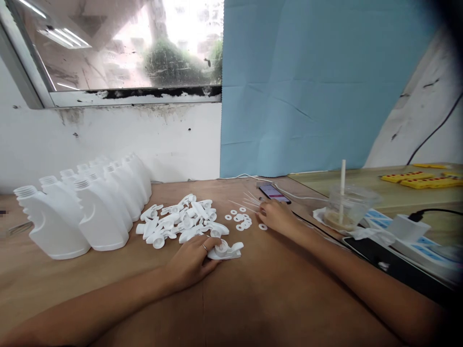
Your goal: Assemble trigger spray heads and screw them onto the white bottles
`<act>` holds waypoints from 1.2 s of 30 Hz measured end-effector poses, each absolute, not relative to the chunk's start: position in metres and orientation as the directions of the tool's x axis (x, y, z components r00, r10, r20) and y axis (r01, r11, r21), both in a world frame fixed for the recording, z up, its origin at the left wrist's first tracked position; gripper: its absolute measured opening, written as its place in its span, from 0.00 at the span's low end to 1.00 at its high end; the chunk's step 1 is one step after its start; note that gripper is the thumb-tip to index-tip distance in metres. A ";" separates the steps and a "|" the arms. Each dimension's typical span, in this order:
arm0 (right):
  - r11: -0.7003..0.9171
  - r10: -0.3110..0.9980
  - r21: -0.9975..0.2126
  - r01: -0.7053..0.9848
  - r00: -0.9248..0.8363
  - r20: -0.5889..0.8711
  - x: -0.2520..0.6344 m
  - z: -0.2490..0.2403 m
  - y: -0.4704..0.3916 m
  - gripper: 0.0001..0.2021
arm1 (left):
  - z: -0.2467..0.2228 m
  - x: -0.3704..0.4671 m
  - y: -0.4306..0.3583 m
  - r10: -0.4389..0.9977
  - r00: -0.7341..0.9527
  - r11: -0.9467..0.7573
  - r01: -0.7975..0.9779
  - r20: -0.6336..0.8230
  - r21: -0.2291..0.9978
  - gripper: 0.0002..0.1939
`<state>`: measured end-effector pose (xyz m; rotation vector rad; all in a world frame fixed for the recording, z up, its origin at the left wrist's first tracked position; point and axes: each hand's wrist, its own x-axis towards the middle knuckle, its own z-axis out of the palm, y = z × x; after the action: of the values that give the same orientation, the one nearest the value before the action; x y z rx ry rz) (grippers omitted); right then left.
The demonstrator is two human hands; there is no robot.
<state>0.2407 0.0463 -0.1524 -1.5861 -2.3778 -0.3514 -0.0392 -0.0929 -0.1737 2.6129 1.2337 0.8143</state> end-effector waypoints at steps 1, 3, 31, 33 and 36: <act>0.365 0.871 0.050 0.929 -0.360 0.333 0.243 -0.154 0.048 0.09 | -0.174 -0.039 -0.093 0.746 0.520 -0.658 0.671 0.415 0.342 0.16; 0.350 0.886 0.039 0.936 -0.344 0.312 0.245 -0.158 0.051 0.10 | -0.174 -0.040 -0.093 0.752 0.515 -0.652 0.671 0.411 0.352 0.18; 0.412 0.771 -0.906 -0.096 -0.494 0.402 0.189 -0.146 -0.014 0.13 | -0.173 -0.041 -0.093 0.768 0.523 -0.639 0.658 0.370 0.397 0.24; 0.410 0.755 -0.901 -0.141 -0.502 0.422 0.182 -0.142 -0.026 0.12 | -0.171 -0.041 -0.093 0.756 0.537 -0.654 0.652 0.375 0.385 0.23; 0.384 0.722 -0.907 -0.175 -0.556 0.413 0.174 -0.143 -0.041 0.11 | -0.170 -0.041 -0.093 0.750 0.552 -0.661 0.645 0.364 0.383 0.24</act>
<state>0.1744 -0.0409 -0.1429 -0.4795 -1.7757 1.2986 -0.0411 -0.0927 -0.1704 2.5819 1.1767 0.7517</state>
